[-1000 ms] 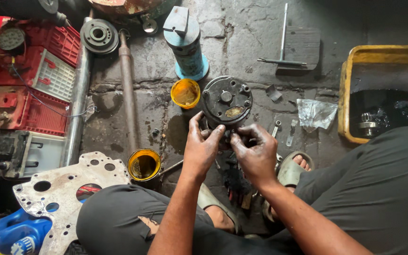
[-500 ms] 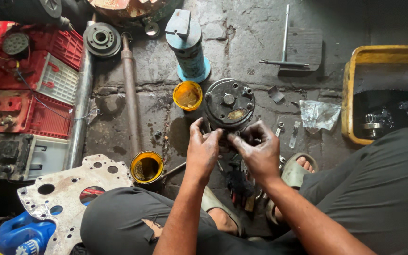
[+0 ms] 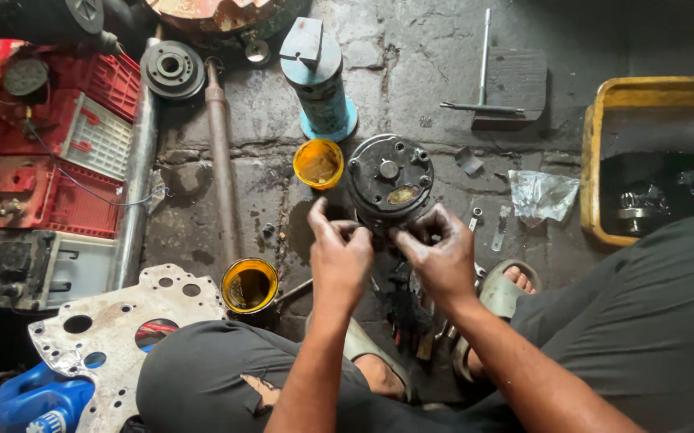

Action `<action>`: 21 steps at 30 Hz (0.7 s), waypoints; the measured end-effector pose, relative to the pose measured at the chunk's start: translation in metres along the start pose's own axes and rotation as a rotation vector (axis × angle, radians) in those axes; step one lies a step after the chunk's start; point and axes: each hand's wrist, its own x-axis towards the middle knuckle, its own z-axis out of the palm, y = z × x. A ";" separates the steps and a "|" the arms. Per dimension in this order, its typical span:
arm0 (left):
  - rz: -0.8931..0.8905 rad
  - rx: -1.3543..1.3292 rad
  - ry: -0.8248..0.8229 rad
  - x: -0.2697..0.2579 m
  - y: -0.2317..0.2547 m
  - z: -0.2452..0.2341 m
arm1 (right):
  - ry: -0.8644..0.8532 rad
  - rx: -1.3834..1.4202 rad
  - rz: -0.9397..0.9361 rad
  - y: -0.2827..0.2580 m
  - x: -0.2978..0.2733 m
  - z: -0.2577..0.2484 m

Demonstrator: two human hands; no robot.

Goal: The person sits on the floor and uses a wrench to tighten bolts on a cylindrical mechanical component. They repeatedly adjust the part, apply lubricant from a yellow container, and manipulate small metal pieces with their hands.

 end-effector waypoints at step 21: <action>0.452 0.544 0.018 -0.031 0.034 0.019 | 0.453 -0.542 0.727 0.354 0.030 -0.108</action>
